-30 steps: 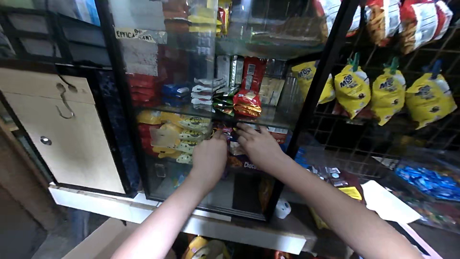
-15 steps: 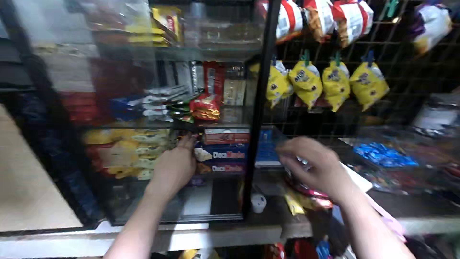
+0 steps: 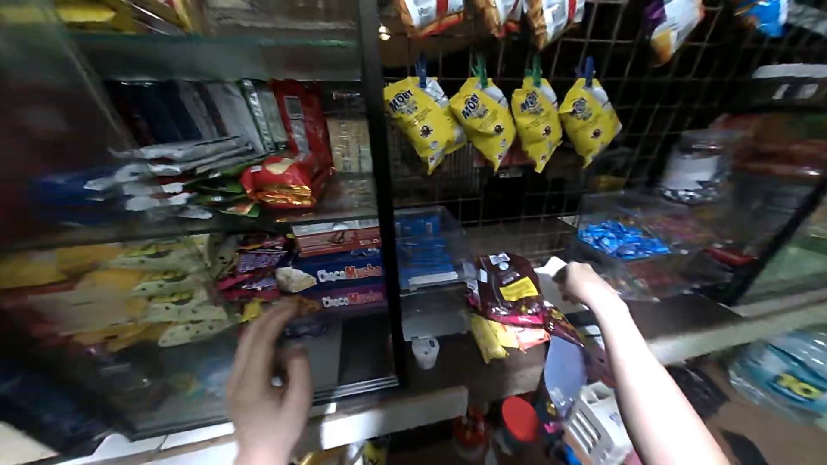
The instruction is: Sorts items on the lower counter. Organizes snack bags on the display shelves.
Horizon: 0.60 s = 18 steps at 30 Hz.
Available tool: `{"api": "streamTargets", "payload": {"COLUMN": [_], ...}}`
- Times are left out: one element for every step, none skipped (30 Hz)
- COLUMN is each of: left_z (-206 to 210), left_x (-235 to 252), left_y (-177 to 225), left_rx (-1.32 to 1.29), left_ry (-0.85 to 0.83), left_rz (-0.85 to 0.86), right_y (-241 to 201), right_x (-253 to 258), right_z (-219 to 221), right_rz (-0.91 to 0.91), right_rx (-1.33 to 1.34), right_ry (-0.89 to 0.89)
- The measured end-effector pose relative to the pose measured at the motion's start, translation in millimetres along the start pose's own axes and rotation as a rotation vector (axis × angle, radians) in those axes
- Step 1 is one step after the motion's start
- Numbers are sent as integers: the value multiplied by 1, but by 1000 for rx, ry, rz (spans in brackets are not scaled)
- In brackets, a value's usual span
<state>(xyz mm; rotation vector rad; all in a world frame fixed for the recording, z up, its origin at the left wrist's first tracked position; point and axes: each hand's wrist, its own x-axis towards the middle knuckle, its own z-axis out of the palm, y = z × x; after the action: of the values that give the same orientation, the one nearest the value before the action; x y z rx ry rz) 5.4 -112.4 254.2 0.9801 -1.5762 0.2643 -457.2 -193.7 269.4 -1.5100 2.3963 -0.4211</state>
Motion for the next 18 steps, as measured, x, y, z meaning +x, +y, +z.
{"api": "streamTargets", "payload": {"left_z": [4, 7, 10, 12, 13, 13, 12, 11, 10, 9, 9, 10, 11, 12, 13, 14, 15, 17], "left_x": [-3, -7, -10, -13, -15, -17, -18, -19, -20, -21, -21, -22, -23, -23, -23, -23, -24, -24], "left_y": [4, 6, 6, 6, 6, 7, 8, 9, 10, 12, 12, 13, 13, 14, 14, 15, 15, 15], "left_rx": [-16, -35, -56, -73, -82, -88, -89, -88, -88, -92, -100, -109, -118, -129, -137, -145, -153, -158], "left_ry": [-6, -7, -10, -16, -24, -30, -38, -52, -71, -86, -92, -92, -96, -105, -116, -120, -119, -116], "left_rz": [-7, -5, -1, 0, -7, -18, -33, -50, -68, -83, -92, -97, -98, -102, -105, -101, -94, -83], "right_y": [2, 5, 7, 8, 6, 3, 0, -4, -5, -3, 0, 0, -2, -5, -9, -11, -11, -12], "right_x": [10, 20, 28, 30, 30, 28, 26, 24, 26, 32, 40, 47, 51, 52, 49, 47, 46, 45], "right_z": [9, 18, 28, 35, 39, 41, 42, 41, 42, 44, 48, 50, 51, 52, 52, 52, 53, 53], "right_rz": [-4, -40, -99, -164, -215, -233, -240, -250, -274, -311, -353, -387, -420, -456, -485, -500, -504, -502], "right_rx": [3, 50, 155, 290, 400, 470, 508, 518, 510, 478, 415, 351, 302, 272, 258, 261, 270, 268], "right_ry": [-38, -75, -110, -149, -187, -216, -235, -249, -275, -313, -337, -363, -376, -378, -374, -368, -364, -364]}}
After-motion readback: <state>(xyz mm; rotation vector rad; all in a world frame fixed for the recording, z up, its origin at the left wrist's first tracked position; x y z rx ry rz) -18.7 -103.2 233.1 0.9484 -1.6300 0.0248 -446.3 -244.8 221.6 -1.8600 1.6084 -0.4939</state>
